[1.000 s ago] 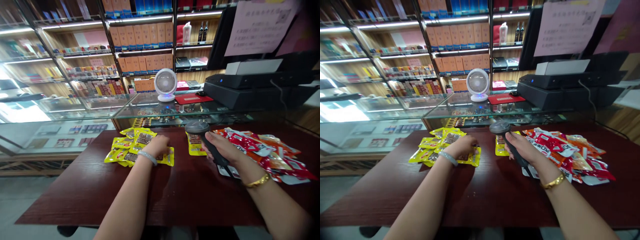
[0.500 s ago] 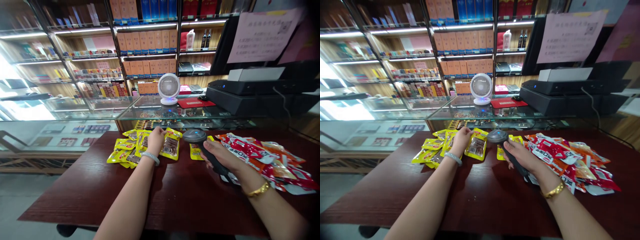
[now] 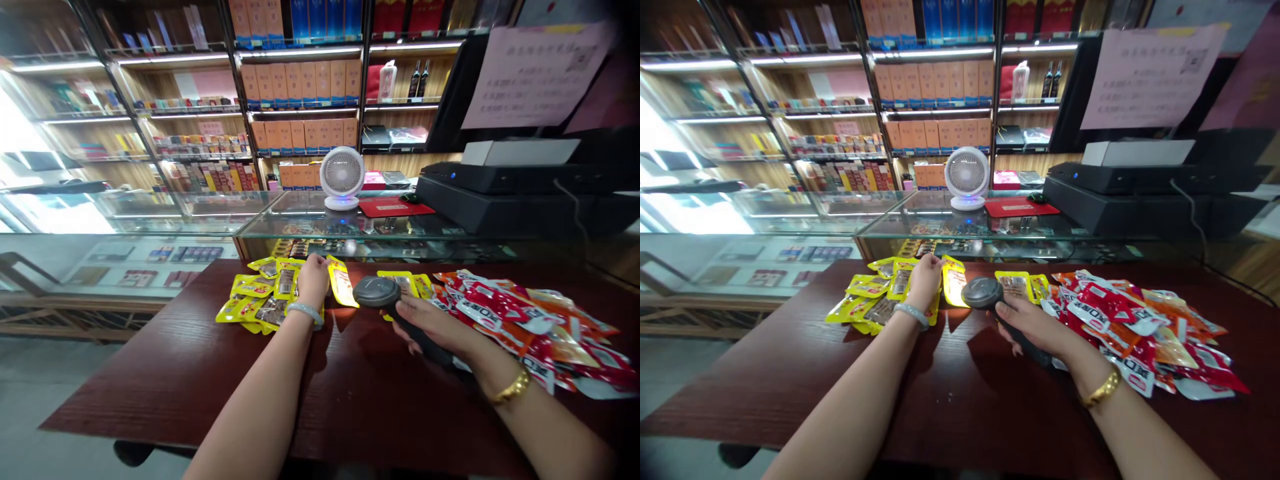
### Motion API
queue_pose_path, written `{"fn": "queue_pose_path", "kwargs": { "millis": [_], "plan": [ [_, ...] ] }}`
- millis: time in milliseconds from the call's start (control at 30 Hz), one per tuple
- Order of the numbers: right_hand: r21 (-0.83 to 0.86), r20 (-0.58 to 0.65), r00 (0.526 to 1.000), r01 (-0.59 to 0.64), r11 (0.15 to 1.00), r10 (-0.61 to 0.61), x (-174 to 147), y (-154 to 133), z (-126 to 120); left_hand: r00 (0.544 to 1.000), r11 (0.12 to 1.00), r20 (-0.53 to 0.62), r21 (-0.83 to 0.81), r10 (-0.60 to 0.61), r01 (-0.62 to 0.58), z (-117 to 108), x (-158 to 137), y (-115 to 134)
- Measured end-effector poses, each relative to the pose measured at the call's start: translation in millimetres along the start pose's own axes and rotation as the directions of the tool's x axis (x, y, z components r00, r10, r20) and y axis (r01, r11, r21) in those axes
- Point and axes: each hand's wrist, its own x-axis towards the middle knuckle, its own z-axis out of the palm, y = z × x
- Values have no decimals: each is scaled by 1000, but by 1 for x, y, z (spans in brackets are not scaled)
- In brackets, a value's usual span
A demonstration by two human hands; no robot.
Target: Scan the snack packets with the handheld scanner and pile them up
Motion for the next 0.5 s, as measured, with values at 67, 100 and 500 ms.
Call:
{"fn": "queue_pose_path", "kwargs": {
  "millis": [67,100,500],
  "plan": [
    [23,-13,1000,-7,1000,8,-1,-1,-1,1000,1000,-2,-11,6,-6,6,-3,0],
    [36,-16,1000,-10,999,11,-1,-2,-1,1000,999,4,-34,4,-4,11,-6,2],
    [65,-5,1000,-22,998,22,-3,-4,3,939,885,286,364,190,-290,-34,-13,20]
  ]
}}
